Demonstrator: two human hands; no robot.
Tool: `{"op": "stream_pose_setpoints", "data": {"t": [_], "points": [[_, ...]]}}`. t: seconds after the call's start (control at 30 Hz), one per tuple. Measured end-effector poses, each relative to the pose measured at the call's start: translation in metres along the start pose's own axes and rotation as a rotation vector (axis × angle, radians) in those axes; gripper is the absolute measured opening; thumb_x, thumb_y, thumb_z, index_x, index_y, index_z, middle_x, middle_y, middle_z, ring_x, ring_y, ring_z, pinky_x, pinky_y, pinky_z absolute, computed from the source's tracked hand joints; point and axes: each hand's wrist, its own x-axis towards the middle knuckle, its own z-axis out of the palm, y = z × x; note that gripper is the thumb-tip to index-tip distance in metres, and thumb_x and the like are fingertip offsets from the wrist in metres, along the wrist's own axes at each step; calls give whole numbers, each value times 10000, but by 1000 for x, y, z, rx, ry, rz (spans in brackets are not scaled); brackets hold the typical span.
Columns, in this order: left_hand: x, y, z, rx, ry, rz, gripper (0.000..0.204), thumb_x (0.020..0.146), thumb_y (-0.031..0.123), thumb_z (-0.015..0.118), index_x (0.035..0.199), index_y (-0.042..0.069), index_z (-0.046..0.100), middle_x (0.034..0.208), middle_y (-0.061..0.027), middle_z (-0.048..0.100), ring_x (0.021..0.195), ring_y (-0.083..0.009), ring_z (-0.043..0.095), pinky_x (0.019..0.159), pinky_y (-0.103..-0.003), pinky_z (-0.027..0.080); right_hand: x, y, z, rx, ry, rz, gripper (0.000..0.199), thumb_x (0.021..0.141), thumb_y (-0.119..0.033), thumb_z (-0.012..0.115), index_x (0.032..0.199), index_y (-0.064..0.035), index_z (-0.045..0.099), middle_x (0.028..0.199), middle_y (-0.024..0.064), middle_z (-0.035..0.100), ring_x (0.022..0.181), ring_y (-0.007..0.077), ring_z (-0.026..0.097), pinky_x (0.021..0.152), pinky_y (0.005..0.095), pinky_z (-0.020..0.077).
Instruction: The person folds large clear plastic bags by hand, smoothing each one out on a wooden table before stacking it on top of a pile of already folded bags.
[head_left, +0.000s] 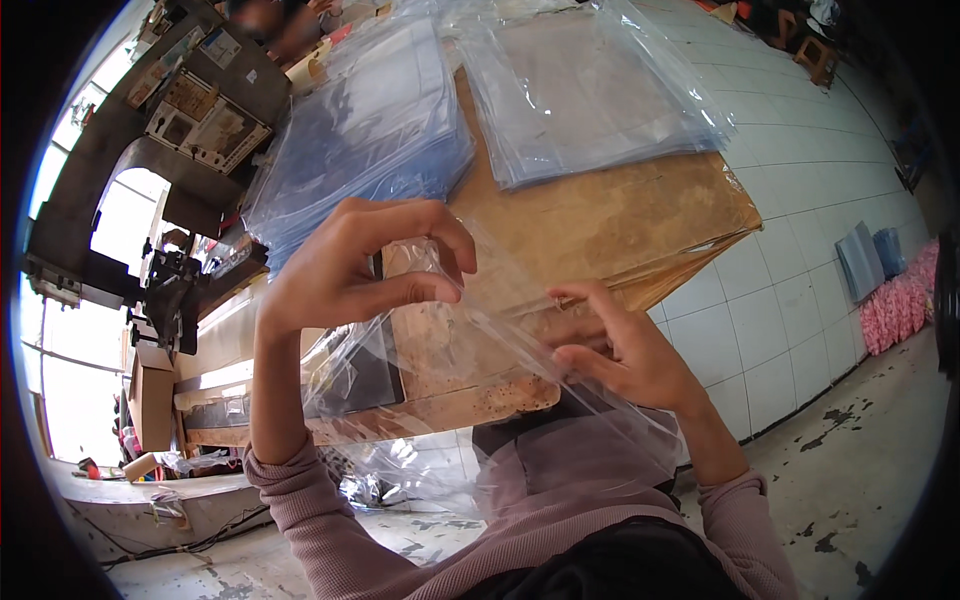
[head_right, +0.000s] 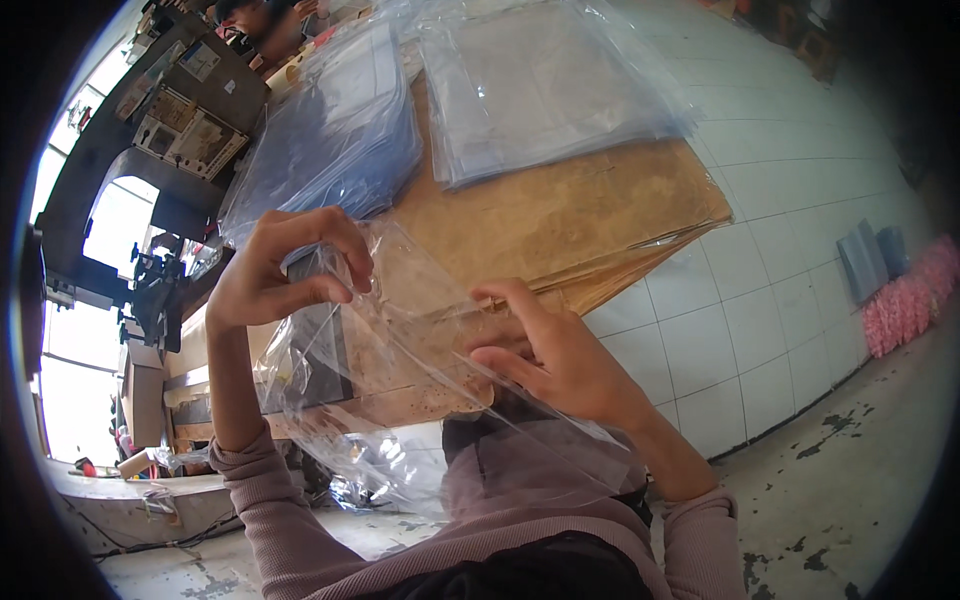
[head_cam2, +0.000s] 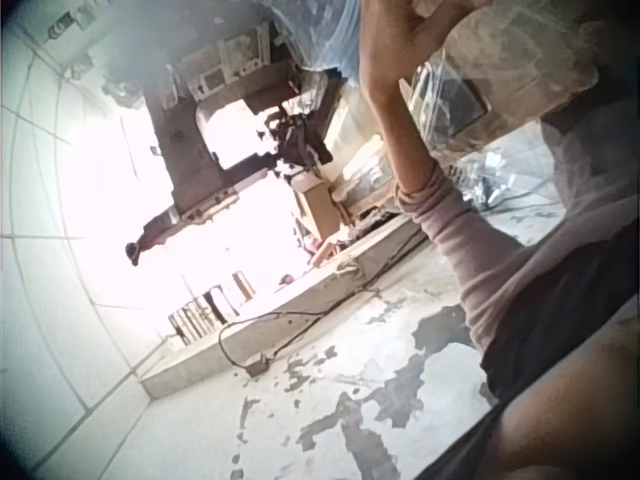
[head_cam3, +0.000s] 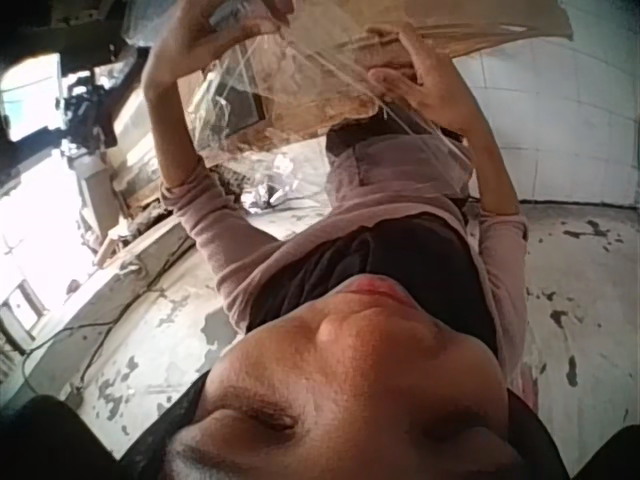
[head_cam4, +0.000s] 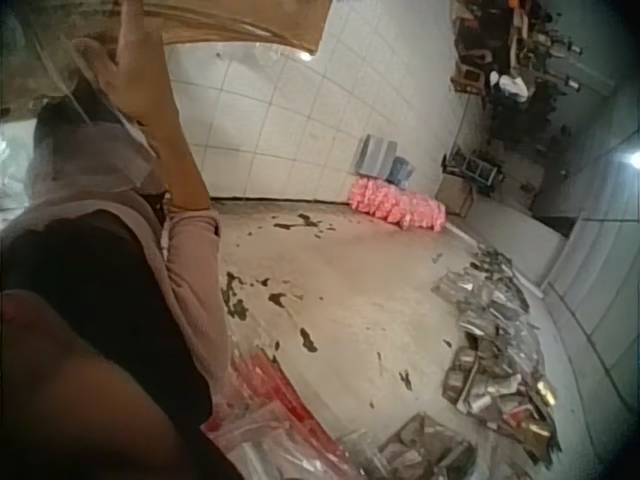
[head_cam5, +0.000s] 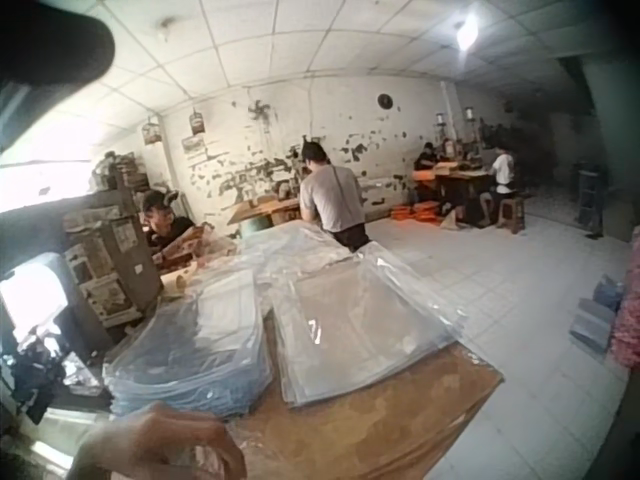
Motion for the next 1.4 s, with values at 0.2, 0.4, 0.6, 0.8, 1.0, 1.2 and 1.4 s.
{"op": "stream_pose_setpoints", "data": {"t": [0.2, 0.4, 0.6, 0.8, 1.0, 1.2, 1.4], "points": [[-4, -6, -1, 32, 100, -9, 174, 775, 193, 663, 775, 35, 589, 737, -61, 618, 762, -202, 599, 738, -351, 461, -29, 19, -12, 41, -49, -372, 732, 838, -496, 547, 1385, -93, 274, 1424, 219, 204, 1259, 347, 338, 959, 391, 378], [-2, -5, 3, 45, 121, 10, 166, 783, 178, 651, 757, 29, 581, 759, -63, 601, 798, -205, 589, 763, -351, 454, -42, 12, 2, -431, -140, -405, 857, 780, -551, 580, 1429, -140, 199, 1471, 234, -49, 1351, 408, 106, 1066, 464, 209], [-3, -9, 7, 101, 166, -41, 146, 799, 144, 637, 768, 17, 574, 771, -64, 583, 804, -190, 577, 759, -329, 445, -55, 25, 4, -533, -146, -344, 674, 851, -431, 538, 1407, -151, 279, 1467, 251, -39, 1355, 410, 88, 1068, 455, 198], [-8, -18, 8, 140, 175, -118, 174, 800, 156, 641, 780, -2, 570, 774, -67, 577, 771, -172, 566, 720, -310, 432, -81, 47, 19, -422, 44, -254, 552, 873, -418, 507, 1315, -93, 443, 1460, 262, 71, 1323, 385, 239, 1029, 379, 292], [1, -7, 8, 235, 129, -75, 147, 810, 124, 639, 828, -5, 572, 796, -74, 600, 734, -186, 582, 678, -301, 447, -103, 70, 38, 135, 149, -38, 558, 886, -417, 511, 1168, 64, 542, 1459, 252, 118, 1358, 361, 138, 1074, 445, 172], [-15, -5, -4, 174, 262, -159, 126, 827, 101, 621, 836, -7, 556, 767, -36, 556, 733, -103, 519, 722, -268, 422, -99, 78, 36, 184, 278, -136, 730, 727, -486, 692, 1256, -40, 457, 1471, 209, 114, 1326, 286, 267, 1011, 404, 312], [-24, -13, -3, 15, 353, -195, 133, 839, 155, 622, 882, 47, 559, 849, 22, 540, 854, -71, 503, 839, -292, 382, -84, 75, 39, 742, 300, -102, 731, 662, -460, 768, 1140, -71, 374, 1415, 166, 175, 1303, 296, 271, 1001, 406, 347]]}}
